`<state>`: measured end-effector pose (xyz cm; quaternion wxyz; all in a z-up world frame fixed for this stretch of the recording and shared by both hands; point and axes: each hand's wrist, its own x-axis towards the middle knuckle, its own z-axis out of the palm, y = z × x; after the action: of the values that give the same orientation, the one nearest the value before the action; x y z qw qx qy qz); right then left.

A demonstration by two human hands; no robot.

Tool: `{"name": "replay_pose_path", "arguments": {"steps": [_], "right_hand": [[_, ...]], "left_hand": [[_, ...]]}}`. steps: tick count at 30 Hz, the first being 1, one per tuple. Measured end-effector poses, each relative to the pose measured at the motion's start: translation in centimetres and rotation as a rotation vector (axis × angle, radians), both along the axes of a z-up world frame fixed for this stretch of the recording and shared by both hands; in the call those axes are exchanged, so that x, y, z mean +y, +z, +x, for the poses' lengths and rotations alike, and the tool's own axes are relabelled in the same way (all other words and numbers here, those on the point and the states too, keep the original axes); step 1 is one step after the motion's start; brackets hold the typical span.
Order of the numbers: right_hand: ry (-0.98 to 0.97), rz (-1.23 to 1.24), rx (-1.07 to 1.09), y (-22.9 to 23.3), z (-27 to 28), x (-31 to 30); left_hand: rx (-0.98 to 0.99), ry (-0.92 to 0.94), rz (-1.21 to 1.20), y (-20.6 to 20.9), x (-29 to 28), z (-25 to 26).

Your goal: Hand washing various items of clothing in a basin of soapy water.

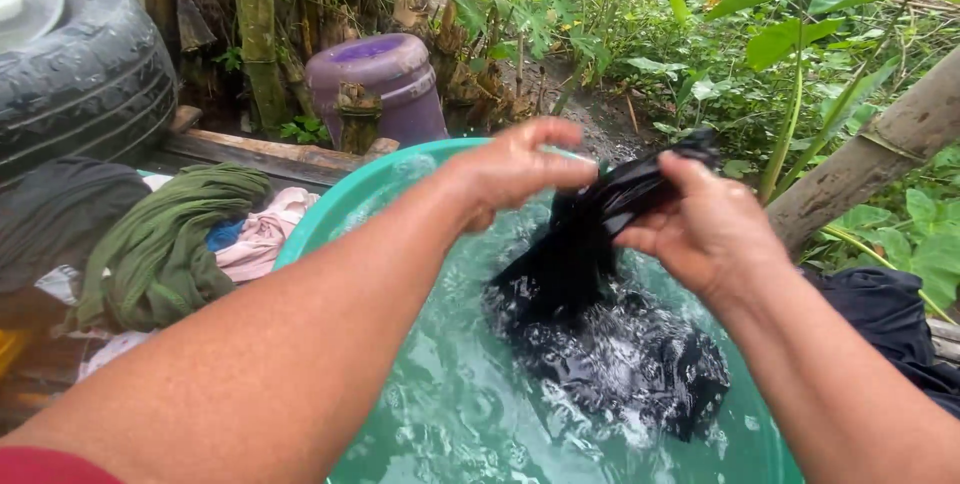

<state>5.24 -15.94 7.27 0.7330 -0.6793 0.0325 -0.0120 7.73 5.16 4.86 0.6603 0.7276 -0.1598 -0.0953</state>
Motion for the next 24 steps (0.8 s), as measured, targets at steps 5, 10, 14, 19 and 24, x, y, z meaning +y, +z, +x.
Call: {"name": "replay_pose_path", "arguments": {"steps": [5,10,14,19,24], "right_hand": [[-0.018,0.397,-0.042,2.3,1.9,-6.1],[-0.201,0.089,-0.121,1.2,3.3,-12.4],[-0.325,-0.219,-0.026,-2.3,2.9,-12.7],[-0.177,-1.571,-0.093,-7.7,-1.3,-8.2],[0.159,-1.422,-0.048,-18.3,-0.5,-10.2]], "left_hand": [[-0.065,-0.056,0.178,-11.2,-1.6,2.4],[-0.021,0.176,-0.168,-3.0,0.8,1.8],[0.155,0.208,-0.256,-1.1,0.4,2.2],[0.03,0.232,-0.014,-10.0,-2.2,3.1],[0.002,0.277,0.548,-12.7,-5.0,-1.4]]}}
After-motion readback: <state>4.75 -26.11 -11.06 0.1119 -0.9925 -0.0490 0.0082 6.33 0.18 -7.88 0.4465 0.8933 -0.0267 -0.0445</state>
